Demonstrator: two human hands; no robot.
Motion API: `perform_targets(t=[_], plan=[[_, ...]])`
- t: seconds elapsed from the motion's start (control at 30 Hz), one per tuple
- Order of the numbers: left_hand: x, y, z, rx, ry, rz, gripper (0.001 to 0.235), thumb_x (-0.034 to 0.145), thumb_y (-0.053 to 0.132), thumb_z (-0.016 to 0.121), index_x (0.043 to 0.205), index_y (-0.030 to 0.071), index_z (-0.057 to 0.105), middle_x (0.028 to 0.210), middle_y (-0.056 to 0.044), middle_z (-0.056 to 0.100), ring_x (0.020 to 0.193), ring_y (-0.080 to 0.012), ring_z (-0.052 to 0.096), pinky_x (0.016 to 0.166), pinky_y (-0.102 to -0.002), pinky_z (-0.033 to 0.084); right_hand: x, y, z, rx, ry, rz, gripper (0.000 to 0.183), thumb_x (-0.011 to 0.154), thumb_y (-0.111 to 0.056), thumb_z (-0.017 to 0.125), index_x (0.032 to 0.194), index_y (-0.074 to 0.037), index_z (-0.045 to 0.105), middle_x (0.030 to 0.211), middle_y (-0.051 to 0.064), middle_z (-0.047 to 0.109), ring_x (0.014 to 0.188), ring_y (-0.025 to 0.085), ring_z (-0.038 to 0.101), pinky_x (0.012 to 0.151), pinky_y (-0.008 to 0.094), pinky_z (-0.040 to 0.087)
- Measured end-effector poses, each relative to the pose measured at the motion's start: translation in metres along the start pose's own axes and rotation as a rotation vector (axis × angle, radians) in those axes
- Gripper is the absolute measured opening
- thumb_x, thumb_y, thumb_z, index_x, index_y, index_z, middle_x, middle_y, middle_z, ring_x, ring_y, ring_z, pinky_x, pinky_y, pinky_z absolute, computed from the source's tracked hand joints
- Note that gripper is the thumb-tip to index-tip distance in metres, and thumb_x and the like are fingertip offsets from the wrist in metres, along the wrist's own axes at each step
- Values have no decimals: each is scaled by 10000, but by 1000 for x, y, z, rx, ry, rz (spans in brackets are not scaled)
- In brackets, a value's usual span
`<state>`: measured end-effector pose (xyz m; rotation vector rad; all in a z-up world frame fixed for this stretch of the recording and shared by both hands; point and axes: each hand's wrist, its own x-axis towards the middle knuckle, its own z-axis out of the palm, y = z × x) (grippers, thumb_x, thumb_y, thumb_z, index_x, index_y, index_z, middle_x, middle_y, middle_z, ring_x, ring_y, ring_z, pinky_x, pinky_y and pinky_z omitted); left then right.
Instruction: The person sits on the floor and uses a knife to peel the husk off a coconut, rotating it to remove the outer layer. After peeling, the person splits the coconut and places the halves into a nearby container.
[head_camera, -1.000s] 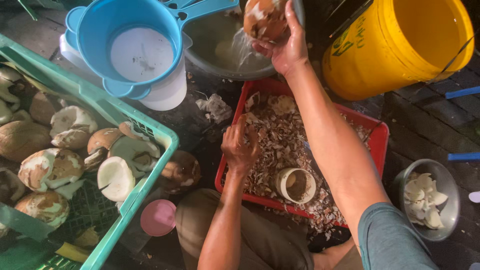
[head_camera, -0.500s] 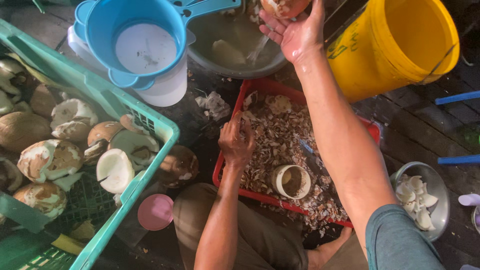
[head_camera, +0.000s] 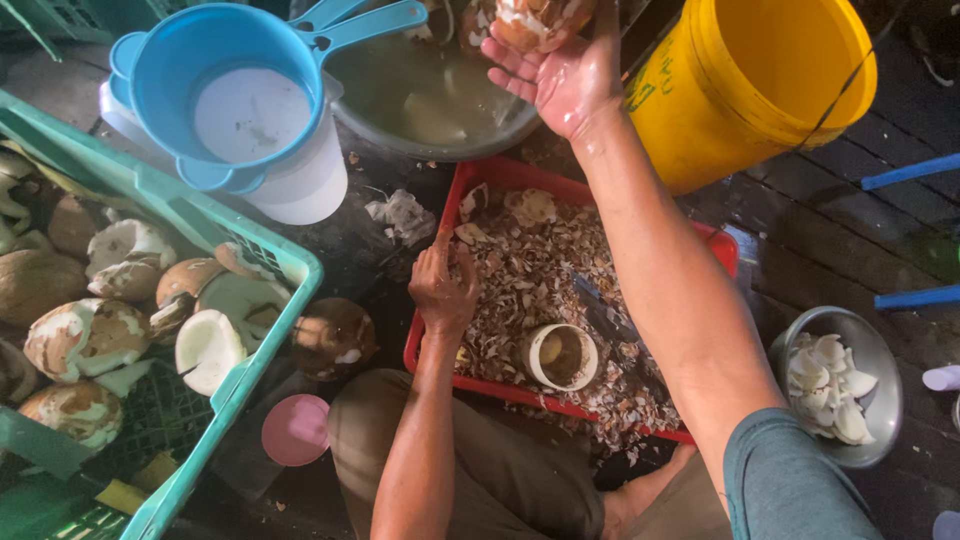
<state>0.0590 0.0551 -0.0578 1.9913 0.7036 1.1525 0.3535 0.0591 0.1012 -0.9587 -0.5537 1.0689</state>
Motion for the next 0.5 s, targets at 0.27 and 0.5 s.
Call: perform_targets(t=[0.27, 0.5], plan=[[0, 5, -6, -22, 17, 20, 365, 973, 126, 700, 1317, 23, 636, 889, -102, 673, 843, -299, 675, 786, -428, 543, -37, 11, 13, 109, 34, 31, 904, 944, -715, 408, 1403, 43, 583, 1213, 232, 715, 1129, 400, 725, 1028, 553, 587], [-3, 46, -39, -169, -112, 101, 860, 795, 411, 872, 1470, 26, 504, 1174, -149, 614, 1091, -331, 594, 969, -456, 493, -154, 48, 14, 273, 17, 243, 820, 1012, -683, 442, 1364, 42, 598, 1108, 250, 708, 1009, 408, 725, 927, 547, 617]])
